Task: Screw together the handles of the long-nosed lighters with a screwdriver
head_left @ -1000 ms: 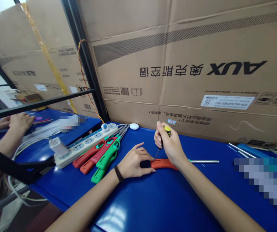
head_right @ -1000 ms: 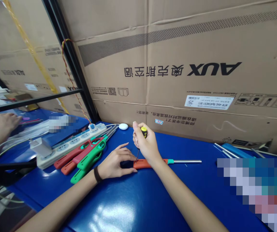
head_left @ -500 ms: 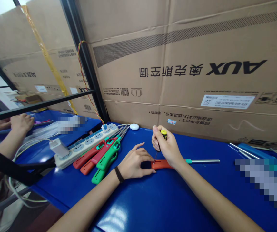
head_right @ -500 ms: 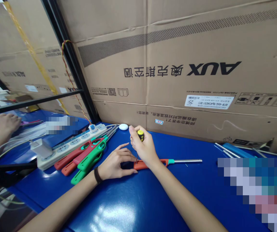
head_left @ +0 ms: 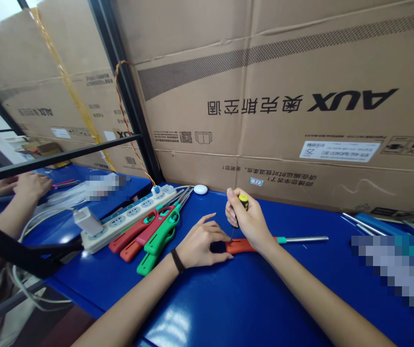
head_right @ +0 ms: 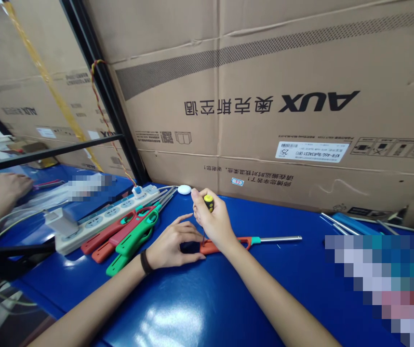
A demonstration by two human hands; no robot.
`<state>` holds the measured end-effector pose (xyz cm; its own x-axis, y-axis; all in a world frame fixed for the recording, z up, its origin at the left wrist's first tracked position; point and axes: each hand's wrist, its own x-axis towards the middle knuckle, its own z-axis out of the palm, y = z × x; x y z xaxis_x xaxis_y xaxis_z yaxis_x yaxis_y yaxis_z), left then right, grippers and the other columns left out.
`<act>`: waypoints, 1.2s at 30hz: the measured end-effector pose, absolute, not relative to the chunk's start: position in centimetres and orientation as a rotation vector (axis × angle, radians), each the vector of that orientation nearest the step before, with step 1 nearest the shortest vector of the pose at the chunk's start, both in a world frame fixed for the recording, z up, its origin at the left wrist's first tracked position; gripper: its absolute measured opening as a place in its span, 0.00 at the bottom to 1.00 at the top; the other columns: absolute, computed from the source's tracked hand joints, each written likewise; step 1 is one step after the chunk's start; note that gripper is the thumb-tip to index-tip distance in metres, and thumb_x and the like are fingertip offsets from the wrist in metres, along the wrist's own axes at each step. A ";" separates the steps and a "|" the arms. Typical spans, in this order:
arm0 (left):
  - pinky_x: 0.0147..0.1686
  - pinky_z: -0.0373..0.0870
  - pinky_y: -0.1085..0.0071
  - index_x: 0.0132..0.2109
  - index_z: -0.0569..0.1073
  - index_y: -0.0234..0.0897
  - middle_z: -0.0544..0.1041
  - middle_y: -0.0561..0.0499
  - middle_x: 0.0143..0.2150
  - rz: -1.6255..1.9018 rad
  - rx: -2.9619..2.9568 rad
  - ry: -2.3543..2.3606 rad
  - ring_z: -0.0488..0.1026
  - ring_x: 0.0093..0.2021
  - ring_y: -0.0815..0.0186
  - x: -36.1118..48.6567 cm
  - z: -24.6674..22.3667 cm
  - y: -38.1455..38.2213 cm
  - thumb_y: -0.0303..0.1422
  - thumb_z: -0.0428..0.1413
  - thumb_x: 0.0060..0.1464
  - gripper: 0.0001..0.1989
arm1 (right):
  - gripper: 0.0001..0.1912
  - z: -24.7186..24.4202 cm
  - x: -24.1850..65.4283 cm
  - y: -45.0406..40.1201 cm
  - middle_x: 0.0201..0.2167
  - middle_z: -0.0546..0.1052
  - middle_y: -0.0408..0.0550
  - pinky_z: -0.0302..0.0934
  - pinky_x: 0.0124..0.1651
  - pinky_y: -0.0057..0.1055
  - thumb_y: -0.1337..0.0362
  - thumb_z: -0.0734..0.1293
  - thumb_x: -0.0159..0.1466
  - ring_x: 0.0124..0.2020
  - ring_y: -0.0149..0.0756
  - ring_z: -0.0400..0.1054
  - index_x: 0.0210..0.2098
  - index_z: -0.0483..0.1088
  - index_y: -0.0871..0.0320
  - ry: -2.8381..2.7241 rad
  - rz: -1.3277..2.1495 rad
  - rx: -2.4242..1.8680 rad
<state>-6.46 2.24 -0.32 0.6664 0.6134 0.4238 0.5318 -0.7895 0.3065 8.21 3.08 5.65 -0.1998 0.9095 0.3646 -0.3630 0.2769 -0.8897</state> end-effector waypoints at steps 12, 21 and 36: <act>0.62 0.47 0.57 0.41 0.76 0.41 0.80 0.55 0.38 0.736 2.723 0.978 0.74 0.42 0.64 -6.3 0.0 2.0 0.43 0.60 0.50 0.14 | 0.20 6.4 8.6 2.8 0.14 0.57 0.33 0.45 0.17 0.22 0.50 0.64 0.61 0.14 0.22 0.50 0.21 0.57 0.56 -1.297 1.256 -0.581; 0.62 0.47 0.57 0.41 0.76 0.42 0.80 0.55 0.40 0.736 2.719 0.959 0.74 0.43 0.64 -6.3 0.0 2.1 0.44 0.59 0.50 0.14 | 0.20 5.6 8.4 3.1 0.14 0.58 0.33 0.45 0.16 0.22 0.50 0.64 0.60 0.14 0.22 0.50 0.21 0.57 0.56 -1.294 1.269 -0.594; 0.57 0.54 0.57 0.40 0.76 0.41 0.80 0.51 0.42 0.707 2.742 0.996 0.73 0.46 0.59 -6.4 0.0 2.0 0.43 0.60 0.50 0.13 | 0.17 5.2 8.3 2.5 0.32 0.66 0.38 0.60 0.31 0.26 0.58 0.70 0.56 0.27 0.26 0.62 0.34 0.55 0.51 -1.461 1.296 -0.485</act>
<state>-6.44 2.04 -0.03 0.6706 0.6359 0.3821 0.5702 -0.7713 0.2829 8.26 2.47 5.16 -0.3445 0.8319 0.4351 -0.3327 0.3252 -0.8852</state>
